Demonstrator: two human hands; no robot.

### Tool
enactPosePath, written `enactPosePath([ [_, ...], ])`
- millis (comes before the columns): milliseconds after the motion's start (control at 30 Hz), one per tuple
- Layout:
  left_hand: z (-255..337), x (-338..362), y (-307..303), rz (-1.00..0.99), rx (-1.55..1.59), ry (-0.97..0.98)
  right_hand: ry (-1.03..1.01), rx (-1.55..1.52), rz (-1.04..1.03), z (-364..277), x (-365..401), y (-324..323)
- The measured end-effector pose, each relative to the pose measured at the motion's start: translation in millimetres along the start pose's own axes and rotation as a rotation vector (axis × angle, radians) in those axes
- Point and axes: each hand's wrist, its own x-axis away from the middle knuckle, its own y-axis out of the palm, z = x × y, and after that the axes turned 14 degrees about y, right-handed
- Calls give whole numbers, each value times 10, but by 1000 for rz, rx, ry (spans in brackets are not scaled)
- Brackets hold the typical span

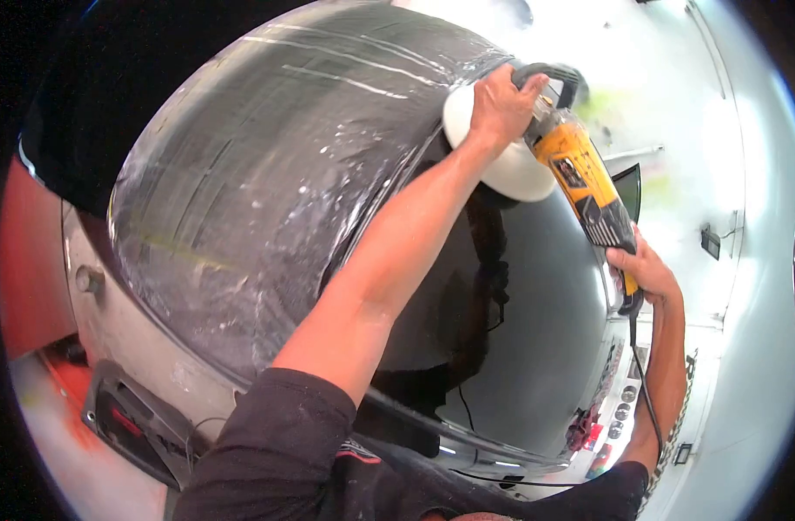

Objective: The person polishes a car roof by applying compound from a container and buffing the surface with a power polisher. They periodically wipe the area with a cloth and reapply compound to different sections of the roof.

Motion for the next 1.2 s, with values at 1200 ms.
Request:
enactPosePath([
  [1200,3219,927,-3602,-4,71,-413,31,238,-351,-1312,3029,1299],
])
